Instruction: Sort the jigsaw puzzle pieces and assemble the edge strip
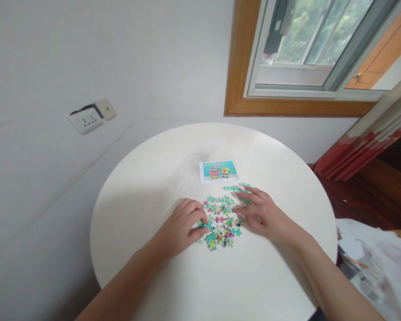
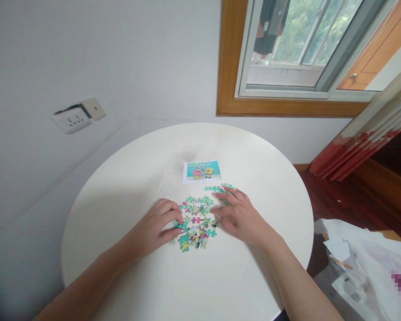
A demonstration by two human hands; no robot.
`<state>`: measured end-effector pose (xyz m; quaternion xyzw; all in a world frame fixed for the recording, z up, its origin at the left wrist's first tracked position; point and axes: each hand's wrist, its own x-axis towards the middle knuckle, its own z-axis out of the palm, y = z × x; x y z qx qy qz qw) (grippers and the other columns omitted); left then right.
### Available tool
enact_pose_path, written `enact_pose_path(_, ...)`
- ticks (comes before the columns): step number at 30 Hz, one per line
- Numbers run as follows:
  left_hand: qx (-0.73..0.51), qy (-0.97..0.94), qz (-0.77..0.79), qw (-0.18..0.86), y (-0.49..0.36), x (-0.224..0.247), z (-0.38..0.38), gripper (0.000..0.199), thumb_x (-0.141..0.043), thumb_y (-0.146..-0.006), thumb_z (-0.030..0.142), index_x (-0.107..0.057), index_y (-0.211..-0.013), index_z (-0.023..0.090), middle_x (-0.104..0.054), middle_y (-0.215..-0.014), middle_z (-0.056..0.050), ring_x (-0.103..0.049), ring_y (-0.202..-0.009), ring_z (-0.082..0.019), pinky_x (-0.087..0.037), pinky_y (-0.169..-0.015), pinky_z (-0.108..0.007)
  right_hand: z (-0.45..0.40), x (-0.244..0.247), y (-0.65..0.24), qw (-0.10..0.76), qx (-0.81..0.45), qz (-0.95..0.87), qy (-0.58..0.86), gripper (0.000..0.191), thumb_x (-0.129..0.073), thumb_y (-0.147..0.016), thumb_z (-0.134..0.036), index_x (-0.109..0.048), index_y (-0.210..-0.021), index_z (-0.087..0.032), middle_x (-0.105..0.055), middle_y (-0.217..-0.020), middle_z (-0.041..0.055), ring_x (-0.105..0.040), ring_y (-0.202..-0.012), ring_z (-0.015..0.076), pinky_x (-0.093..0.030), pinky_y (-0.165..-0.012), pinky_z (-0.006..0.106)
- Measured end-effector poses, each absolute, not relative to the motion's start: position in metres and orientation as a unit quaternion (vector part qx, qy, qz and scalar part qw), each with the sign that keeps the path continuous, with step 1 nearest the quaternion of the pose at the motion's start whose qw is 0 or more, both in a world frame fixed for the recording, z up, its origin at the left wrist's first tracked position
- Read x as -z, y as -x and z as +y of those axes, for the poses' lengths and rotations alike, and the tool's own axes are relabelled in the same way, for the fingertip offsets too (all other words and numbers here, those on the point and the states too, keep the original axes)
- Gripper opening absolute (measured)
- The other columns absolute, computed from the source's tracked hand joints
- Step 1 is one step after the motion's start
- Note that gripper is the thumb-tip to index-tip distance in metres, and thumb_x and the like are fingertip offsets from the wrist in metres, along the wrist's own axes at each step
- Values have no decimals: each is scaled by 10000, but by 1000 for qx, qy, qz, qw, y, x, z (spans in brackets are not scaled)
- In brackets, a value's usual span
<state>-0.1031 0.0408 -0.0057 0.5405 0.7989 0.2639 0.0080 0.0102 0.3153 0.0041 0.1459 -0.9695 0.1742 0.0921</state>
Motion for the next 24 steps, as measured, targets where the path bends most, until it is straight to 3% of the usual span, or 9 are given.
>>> enact_pose_path(7,-266,-543,797,8,104,7,41,95,-666,-880,281,-608,-903,209,-583,-998,-42,-501,-1008,-225,-386,-900,-358,311,-2,-13,91,-150,-971,-162,480,-552,-914,-260,-525,-1385,-349,-419,-1531,15,-293,-1448,270,-305,-1151,528)
enact_pose_path(12,-269,-541,797,5,104,6,41,85,-665,-874,278,-615,-892,211,-585,-991,-42,-505,-993,-226,-390,-886,-356,308,-2,-17,88,-126,-975,-159,402,-534,-943,-302,-571,-1333,-393,-319,-1584,-15,-227,-1473,313,-265,-1151,593)
enact_pose_path(24,-270,-543,795,6,105,8,41,87,-666,-874,261,-606,-900,205,-582,-994,-45,-505,-1003,-227,-390,-891,-355,340,6,-22,100,-141,-983,-68,345,-514,-948,-311,-640,-1261,-384,-364,-1561,31,-230,-1471,334,-306,-1098,644)
